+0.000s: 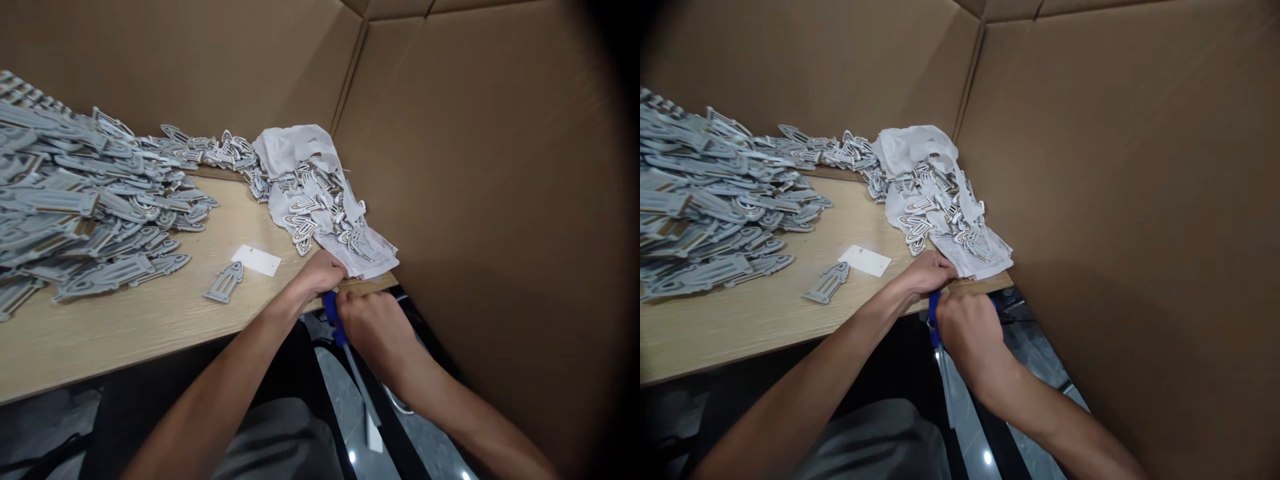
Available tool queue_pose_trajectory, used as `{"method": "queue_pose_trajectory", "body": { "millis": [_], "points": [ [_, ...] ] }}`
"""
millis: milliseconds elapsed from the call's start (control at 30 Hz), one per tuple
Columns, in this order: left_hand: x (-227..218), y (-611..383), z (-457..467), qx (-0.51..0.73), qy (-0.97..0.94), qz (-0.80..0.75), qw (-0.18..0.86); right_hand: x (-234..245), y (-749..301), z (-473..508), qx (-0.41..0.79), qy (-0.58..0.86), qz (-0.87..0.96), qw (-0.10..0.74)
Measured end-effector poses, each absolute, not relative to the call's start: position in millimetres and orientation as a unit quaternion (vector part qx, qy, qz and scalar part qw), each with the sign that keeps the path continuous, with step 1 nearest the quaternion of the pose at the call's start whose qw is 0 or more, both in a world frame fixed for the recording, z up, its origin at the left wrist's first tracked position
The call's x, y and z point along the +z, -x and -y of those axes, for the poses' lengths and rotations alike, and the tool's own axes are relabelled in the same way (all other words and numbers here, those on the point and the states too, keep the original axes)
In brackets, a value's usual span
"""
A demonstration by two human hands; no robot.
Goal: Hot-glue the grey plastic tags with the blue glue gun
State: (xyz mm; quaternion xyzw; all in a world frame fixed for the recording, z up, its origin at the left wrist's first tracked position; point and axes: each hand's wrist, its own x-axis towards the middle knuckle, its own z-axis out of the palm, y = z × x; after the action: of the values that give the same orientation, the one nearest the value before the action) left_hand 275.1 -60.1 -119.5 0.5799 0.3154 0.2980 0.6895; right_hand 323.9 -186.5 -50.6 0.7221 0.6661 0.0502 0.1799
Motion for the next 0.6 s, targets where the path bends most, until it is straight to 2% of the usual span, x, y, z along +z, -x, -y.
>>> {"method": "queue_pose_trajectory", "body": {
  "millis": [100, 200, 367, 500, 600],
  "points": [
    [-115.8, -268.5, 59.1, 0.278, -0.591, -0.353, 0.669, -32.4, -331.8, 197.8, 0.032, -0.752, -0.621, 0.220],
    [-105.7, -253.7, 58.9, 0.293, -0.618, -0.385, 0.619, -16.8, -358.6, 221.9, 0.028, -0.770, -0.612, 0.182],
    [-81.6, -212.5, 60.9, 0.318, -0.703, -0.399, 0.496, -15.0, -409.3, 249.0, -0.113, -0.710, -0.690, -0.088],
    [-75.0, -166.9, 62.5, 0.337, -0.727, -0.480, 0.358, -32.6, -424.6, 238.8, -0.178, -0.719, -0.601, -0.300],
    [-77.5, -130.6, 65.9, 0.343, -0.758, -0.503, 0.235, -47.7, -422.8, 221.5, -0.291, -0.641, -0.566, -0.429]
  ]
}}
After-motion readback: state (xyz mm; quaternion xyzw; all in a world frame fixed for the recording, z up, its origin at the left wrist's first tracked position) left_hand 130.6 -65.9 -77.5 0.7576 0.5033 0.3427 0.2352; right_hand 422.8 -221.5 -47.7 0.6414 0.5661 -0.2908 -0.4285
